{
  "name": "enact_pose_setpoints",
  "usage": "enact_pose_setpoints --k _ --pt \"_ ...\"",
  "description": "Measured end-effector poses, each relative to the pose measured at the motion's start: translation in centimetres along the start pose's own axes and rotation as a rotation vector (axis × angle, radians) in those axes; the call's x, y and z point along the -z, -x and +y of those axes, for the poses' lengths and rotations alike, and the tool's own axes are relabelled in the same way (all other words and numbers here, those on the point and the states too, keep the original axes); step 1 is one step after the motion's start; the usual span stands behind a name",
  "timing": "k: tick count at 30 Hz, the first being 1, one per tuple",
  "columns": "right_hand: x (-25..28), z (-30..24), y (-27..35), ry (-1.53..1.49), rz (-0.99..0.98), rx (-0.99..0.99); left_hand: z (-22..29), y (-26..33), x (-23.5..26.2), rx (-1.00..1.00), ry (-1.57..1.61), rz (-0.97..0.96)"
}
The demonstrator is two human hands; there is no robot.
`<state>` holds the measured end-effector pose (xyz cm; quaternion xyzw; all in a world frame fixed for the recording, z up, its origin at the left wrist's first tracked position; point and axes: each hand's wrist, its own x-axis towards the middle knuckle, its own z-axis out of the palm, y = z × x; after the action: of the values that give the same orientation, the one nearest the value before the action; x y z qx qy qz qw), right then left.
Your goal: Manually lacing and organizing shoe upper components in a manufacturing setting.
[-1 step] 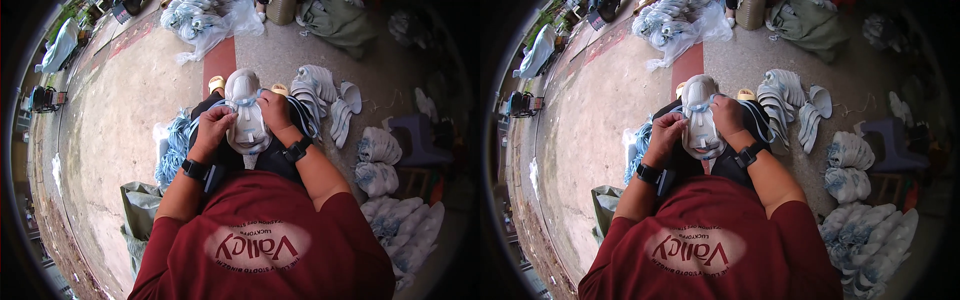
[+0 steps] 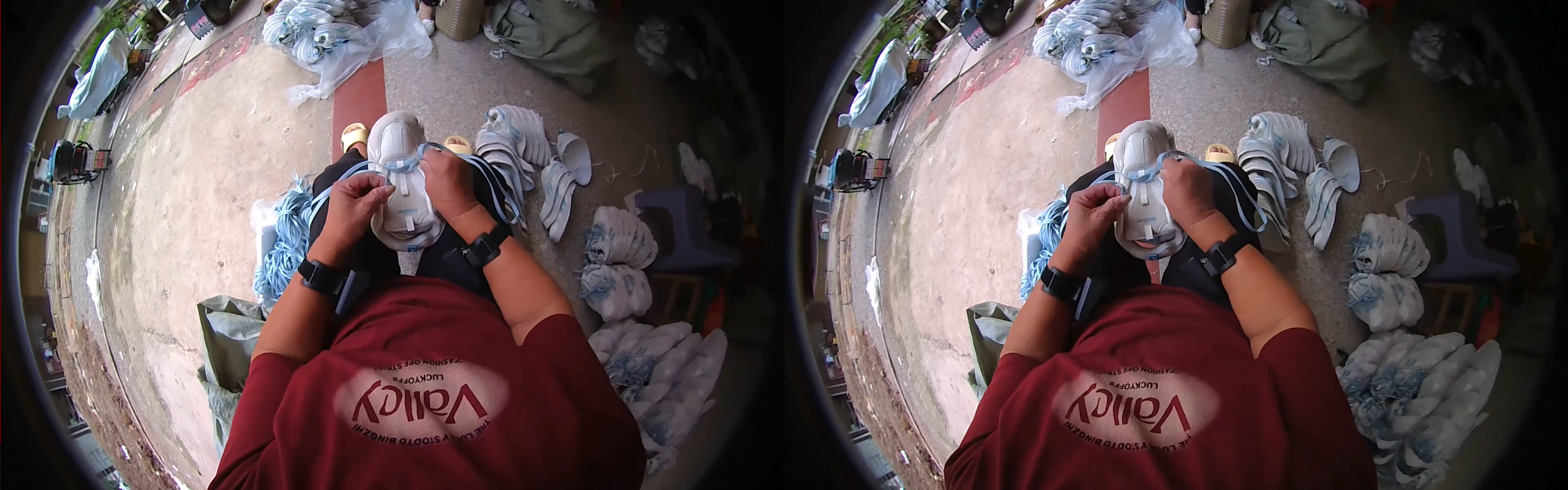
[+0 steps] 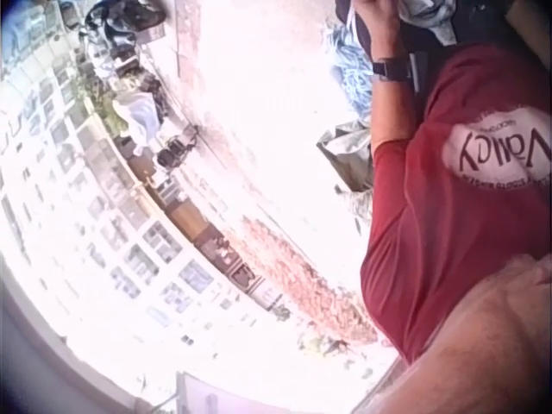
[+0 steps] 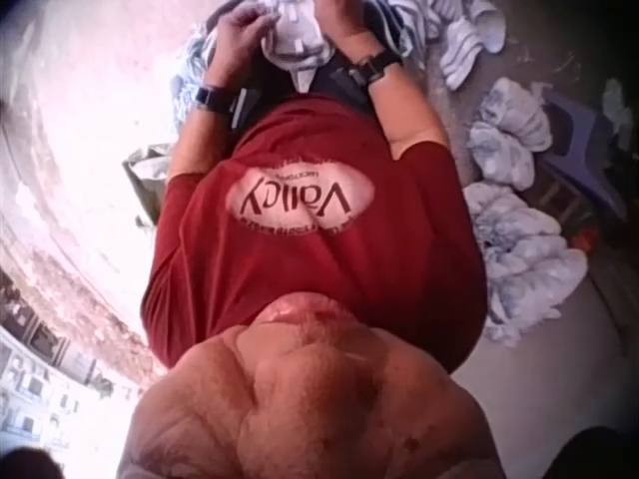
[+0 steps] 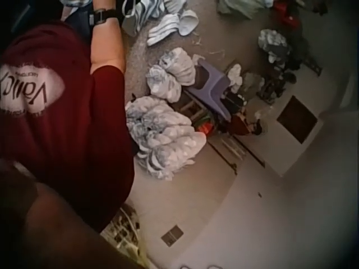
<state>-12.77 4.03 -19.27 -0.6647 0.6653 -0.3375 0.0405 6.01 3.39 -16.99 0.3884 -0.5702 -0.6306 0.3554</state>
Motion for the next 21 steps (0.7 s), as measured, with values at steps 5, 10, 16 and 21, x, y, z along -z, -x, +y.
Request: enact_pose_setpoints --k 5,10,16,21 --pt "1.6 -0.8 1.2 0.093 -0.123 0.030 0.7 -1.5 -2.3 -0.224 -0.620 -0.033" --pt "1.4 0.5 0.4 -0.072 -0.196 0.046 0.2 -3.8 -3.9 -0.392 -0.955 0.019" --pt "0.1 1.6 1.3 -0.263 -0.003 0.066 -0.7 -4.8 -5.0 -0.403 -1.237 0.045" --pt "-0.1 1.5 1.2 -0.246 -0.021 0.061 -1.1 -4.6 -5.2 -0.440 -1.264 0.091"
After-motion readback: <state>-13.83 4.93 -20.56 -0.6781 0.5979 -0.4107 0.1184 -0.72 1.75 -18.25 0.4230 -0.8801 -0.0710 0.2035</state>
